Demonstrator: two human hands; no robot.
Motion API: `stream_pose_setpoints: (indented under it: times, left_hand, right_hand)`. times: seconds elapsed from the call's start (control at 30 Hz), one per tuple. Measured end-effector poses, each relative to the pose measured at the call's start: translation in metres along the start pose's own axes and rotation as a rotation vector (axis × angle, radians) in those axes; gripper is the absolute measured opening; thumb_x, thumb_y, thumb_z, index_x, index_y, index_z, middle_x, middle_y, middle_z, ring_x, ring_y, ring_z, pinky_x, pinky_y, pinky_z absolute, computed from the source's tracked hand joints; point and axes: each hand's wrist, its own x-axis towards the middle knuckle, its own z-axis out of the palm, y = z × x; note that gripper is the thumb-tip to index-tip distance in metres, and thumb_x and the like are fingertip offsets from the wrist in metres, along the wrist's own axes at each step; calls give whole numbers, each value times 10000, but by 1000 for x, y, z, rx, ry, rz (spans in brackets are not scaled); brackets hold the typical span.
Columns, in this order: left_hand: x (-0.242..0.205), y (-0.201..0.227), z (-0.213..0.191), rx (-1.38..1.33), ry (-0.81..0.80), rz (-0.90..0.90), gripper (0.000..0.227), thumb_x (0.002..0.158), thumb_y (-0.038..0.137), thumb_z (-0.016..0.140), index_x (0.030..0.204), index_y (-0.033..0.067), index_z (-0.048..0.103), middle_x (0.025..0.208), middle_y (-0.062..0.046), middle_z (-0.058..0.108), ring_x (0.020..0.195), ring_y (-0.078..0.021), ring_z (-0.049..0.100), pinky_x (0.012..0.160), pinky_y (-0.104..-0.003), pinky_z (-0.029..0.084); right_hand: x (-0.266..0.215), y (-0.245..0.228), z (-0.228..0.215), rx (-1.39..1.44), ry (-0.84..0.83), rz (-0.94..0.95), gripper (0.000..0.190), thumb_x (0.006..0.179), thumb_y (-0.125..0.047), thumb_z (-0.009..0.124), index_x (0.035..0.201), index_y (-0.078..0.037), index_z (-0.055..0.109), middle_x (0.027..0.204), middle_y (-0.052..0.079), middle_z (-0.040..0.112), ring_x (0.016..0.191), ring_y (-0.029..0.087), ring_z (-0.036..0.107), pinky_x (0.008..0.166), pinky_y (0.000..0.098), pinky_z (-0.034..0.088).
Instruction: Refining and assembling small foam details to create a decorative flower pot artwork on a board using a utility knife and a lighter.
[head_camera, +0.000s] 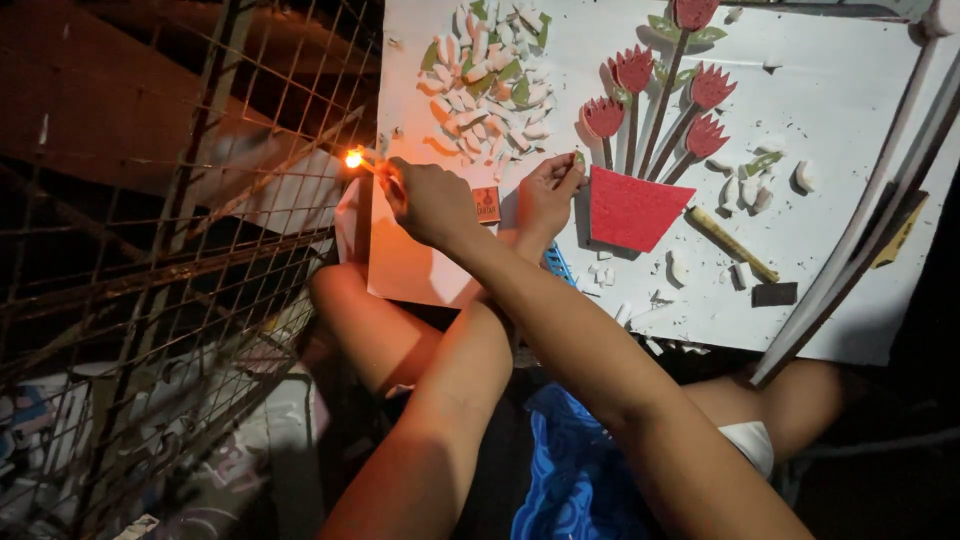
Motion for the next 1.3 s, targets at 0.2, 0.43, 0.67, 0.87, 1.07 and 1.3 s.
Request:
stream_pose_setpoints:
  times: [0.2, 0.43, 0.67, 0.87, 1.07, 1.3]
  left_hand:
    - [8, -18, -4, -12, -23, 21, 378, 956, 183, 780, 1217, -67, 668, 950, -186, 742, 847, -228, 760, 740, -286, 645]
    - [0, -2, -3, -7, -19, 4, 368, 950, 148, 773, 1223, -72, 662, 956, -188, 739, 856, -218, 757, 767, -274, 634]
    - [-7, 18, -3, -11, -18, -38, 362, 953, 122, 759, 1237, -77, 656, 1010, -210, 737, 879, -233, 754, 779, -283, 636]
    - [-7, 16, -1, -7, -25, -48, 370, 961, 119, 750, 1250, -87, 645, 1028, -200, 732, 878, -213, 747, 780, -268, 632]
    - [-1, 2, -2, -28, -19, -24, 384, 952, 134, 775, 1245, -80, 649, 1005, -211, 729, 890, -237, 751, 798, -286, 639]
    - [3, -3, -3, -22, -14, -36, 367, 956, 161, 778, 1228, -60, 670, 994, -202, 736, 892, -236, 758, 799, -299, 643]
  right_hand:
    - [4, 0, 3, -39, 2, 6, 139, 966, -270, 526, 1030, -195, 624, 843, 121, 708, 877, 441, 749, 817, 588, 585]
    - [6, 5, 9, -48, 38, -11, 176, 963, -272, 538, 1075, -182, 640, 864, 153, 721, 875, 463, 749, 812, 606, 583]
    - [0, -1, 6, -67, 57, 16, 118, 949, -260, 518, 930, -179, 602, 791, 134, 695, 820, 454, 748, 758, 570, 590]
    - [-1, -2, 1, -13, 33, -17, 113, 945, -236, 490, 924, -168, 578, 779, 130, 678, 799, 463, 745, 742, 563, 585]
    - [-2, -2, 1, -44, 40, -33, 175, 947, -235, 481, 928, -133, 622, 778, 149, 694, 796, 475, 744, 747, 582, 585]
    - [-2, 5, 0, 62, 55, -42, 236, 984, -196, 503, 1148, -98, 641, 931, 188, 713, 918, 468, 729, 826, 611, 577]
